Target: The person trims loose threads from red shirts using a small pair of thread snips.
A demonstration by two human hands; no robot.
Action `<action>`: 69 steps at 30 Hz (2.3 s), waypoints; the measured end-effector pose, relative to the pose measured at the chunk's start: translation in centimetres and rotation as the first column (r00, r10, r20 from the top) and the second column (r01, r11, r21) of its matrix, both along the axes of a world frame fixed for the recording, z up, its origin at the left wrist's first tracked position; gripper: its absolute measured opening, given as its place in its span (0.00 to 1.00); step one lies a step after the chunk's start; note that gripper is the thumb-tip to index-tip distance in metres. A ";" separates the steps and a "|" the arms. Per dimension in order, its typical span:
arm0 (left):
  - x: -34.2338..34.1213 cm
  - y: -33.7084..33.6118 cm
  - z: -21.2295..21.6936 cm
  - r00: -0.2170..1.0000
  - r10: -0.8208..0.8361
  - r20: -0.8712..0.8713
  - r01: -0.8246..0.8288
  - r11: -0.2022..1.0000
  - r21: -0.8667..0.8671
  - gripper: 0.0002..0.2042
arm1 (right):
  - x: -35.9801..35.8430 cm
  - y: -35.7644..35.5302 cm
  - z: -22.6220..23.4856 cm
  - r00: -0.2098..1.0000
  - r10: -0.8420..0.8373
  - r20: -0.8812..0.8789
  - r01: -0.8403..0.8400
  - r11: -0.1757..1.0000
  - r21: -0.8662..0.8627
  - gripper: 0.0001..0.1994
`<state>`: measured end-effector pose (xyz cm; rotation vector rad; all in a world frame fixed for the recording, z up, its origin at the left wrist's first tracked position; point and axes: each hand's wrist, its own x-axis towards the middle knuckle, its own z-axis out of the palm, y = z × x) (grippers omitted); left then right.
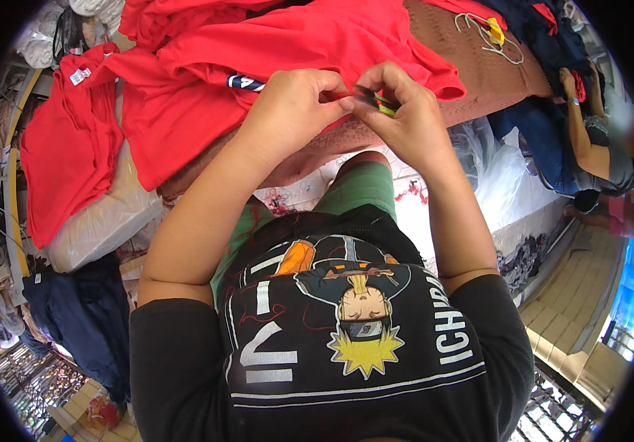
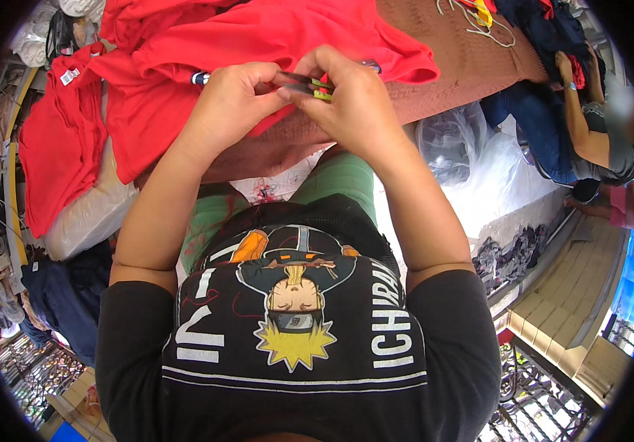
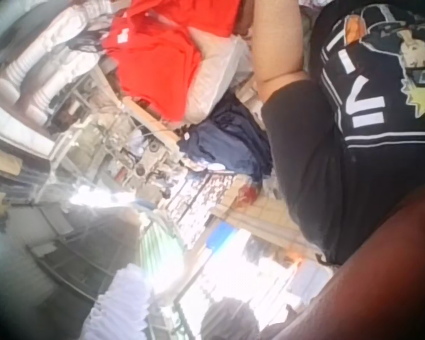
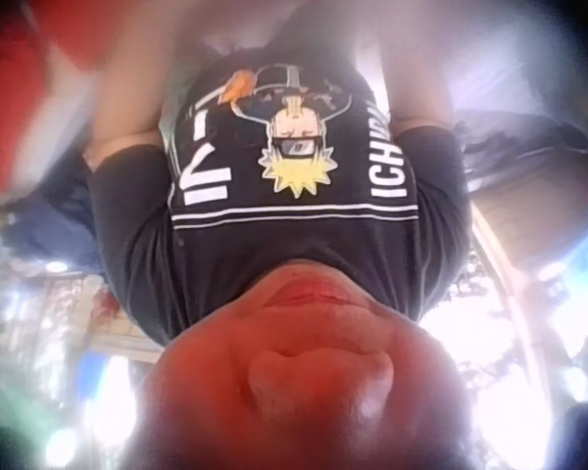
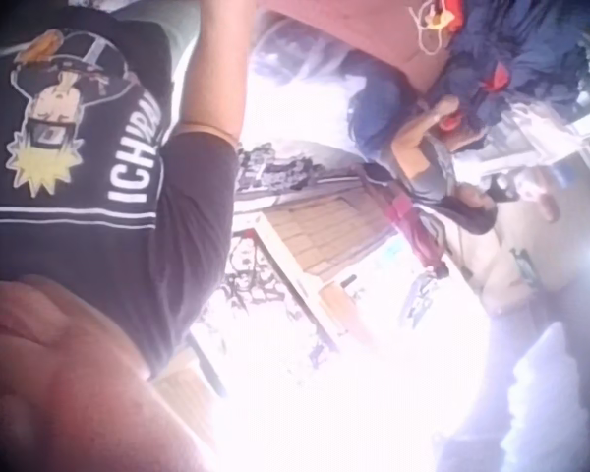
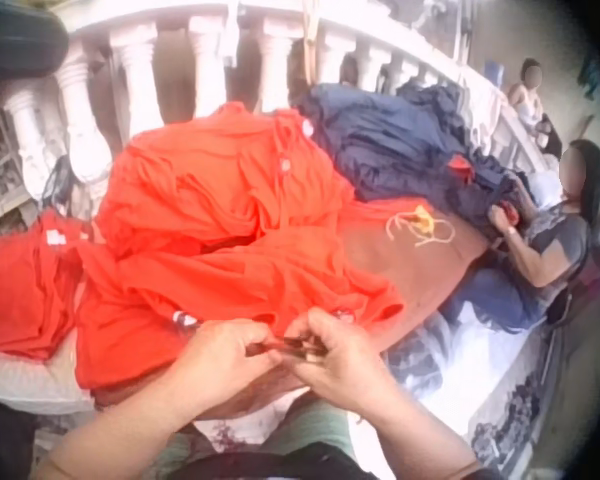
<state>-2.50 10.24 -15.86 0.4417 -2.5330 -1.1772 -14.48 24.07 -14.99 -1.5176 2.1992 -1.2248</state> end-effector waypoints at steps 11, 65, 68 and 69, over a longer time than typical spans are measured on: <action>0.0 -0.3 -0.6 1.000 -0.021 0.023 0.009 0.910 0.414 0.08 | -3.9 2.3 0.5 0.987 0.161 -0.001 -0.161 0.986 0.044 0.09; 6.9 -2.4 7.8 0.975 -0.174 -0.140 0.176 0.984 0.000 0.06 | -5.9 3.3 1.4 0.994 0.107 -0.013 -0.107 0.994 0.018 0.10; 5.4 -1.5 5.3 0.995 0.018 -0.103 -0.020 1.000 -0.021 0.07 | -6.3 3.5 3.1 0.981 0.161 -0.108 -0.141 0.976 0.168 0.10; 5.0 -1.2 4.1 0.995 0.043 -0.096 -0.048 0.998 -0.049 0.07 | -6.5 3.4 3.9 0.966 0.188 -0.175 -0.149 0.965 0.214 0.10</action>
